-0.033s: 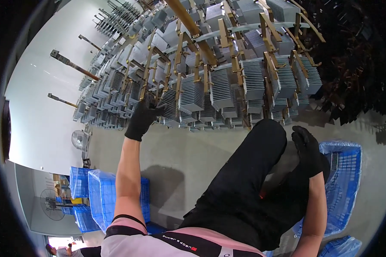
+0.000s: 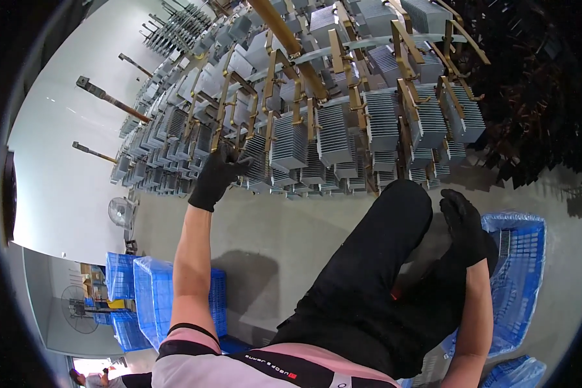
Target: Picking metal heat sink components from a storage rack and arranging them into a blue plastic crate before covering it with a sheet.
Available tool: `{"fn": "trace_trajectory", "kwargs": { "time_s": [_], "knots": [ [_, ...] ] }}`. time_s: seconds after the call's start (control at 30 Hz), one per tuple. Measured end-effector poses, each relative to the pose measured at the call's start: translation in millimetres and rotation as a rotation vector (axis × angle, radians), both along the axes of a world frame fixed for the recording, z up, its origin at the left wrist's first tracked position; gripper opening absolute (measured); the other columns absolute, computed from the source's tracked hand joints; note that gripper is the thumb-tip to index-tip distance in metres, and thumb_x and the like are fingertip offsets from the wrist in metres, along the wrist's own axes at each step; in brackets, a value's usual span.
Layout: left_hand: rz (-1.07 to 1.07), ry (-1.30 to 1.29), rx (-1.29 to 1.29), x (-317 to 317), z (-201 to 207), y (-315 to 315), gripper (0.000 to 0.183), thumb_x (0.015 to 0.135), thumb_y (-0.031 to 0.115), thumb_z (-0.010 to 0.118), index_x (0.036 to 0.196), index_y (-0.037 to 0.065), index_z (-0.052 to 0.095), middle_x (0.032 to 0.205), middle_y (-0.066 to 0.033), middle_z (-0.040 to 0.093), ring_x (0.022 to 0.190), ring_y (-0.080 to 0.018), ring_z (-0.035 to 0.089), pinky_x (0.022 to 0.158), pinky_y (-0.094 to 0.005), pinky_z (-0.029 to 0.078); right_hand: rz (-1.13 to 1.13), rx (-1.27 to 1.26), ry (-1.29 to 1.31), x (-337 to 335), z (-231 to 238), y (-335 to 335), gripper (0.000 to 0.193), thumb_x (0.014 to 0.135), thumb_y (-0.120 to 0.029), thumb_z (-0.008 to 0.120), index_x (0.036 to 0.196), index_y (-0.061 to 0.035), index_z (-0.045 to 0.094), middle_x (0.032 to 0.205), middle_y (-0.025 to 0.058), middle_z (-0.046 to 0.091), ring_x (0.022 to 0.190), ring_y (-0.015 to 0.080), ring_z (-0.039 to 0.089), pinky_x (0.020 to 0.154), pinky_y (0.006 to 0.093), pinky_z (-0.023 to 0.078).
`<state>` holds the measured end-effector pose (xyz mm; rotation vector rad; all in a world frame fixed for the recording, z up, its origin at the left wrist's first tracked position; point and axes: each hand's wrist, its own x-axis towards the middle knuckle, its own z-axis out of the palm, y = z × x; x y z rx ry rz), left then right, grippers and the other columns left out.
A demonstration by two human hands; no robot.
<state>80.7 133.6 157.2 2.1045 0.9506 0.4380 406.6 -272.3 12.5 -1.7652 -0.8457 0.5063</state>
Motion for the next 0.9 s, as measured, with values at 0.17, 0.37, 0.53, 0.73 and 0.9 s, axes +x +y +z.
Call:
{"fn": "trace_trajectory", "kwargs": {
  "time_s": [0.17,0.37,0.53,0.73,0.9],
  "knots": [
    [0.088,0.171,-0.112,1.5,2.5,10.6,0.031,0.077,0.026,0.083,0.084,0.002,0.065,0.068,-0.0018,0.058,0.061,-0.0082,0.052,0.056,-0.0274,0.042,-0.028,0.037,-0.022,-2.4,5.0,-3.3,0.026,0.096,-0.009,0.061,0.119,0.0014,0.063,0.102,0.0087,0.067,0.092,0.0142,0.062,0.08,0.0281,0.05],
    [-0.166,-0.041,-0.142,-3.5,-26.8,32.2,0.028,0.084,0.015,0.077,0.104,0.006,0.061,0.083,0.0011,0.064,0.068,-0.0076,0.058,0.058,-0.0229,0.041,-0.032,0.012,0.13,4.0,-6.7,-0.2,0.025,0.097,-0.011,0.061,0.12,-0.001,0.064,0.099,0.0051,0.066,0.087,0.0107,0.06,0.073,0.0249,0.048],
    [0.075,0.036,-0.075,8.5,-14.6,-5.7,0.028,0.079,0.02,0.082,0.094,0.007,0.062,0.08,-0.0014,0.065,0.07,-0.0122,0.06,0.062,-0.0272,0.046,-0.016,-0.073,0.075,6.8,4.3,-3.5,0.028,0.096,-0.01,0.058,0.123,0.0009,0.06,0.1,0.0094,0.065,0.09,0.0161,0.063,0.08,0.0286,0.05],
    [0.274,-0.293,-0.642,18.4,-12.6,-30.1,0.025,0.089,0.019,0.07,0.111,0.013,0.059,0.1,-0.003,0.066,0.086,-0.0129,0.062,0.08,-0.0327,0.05,-0.039,-0.05,0.187,10.5,-3.6,-6.9,0.028,0.096,-0.011,0.059,0.122,0.0007,0.06,0.101,0.0087,0.065,0.09,0.016,0.063,0.08,0.0286,0.05],
    [0.312,-0.437,-0.613,7.4,-24.3,-32.8,0.023,0.094,0.021,0.064,0.116,0.018,0.057,0.099,-0.0002,0.064,0.087,-0.0131,0.062,0.081,-0.0345,0.051,-0.034,0.012,0.194,9.2,-9.5,-5.8,0.03,0.097,-0.016,0.061,0.123,-0.0021,0.061,0.1,0.0025,0.064,0.086,0.0098,0.059,0.072,0.024,0.046]
  ]
}}
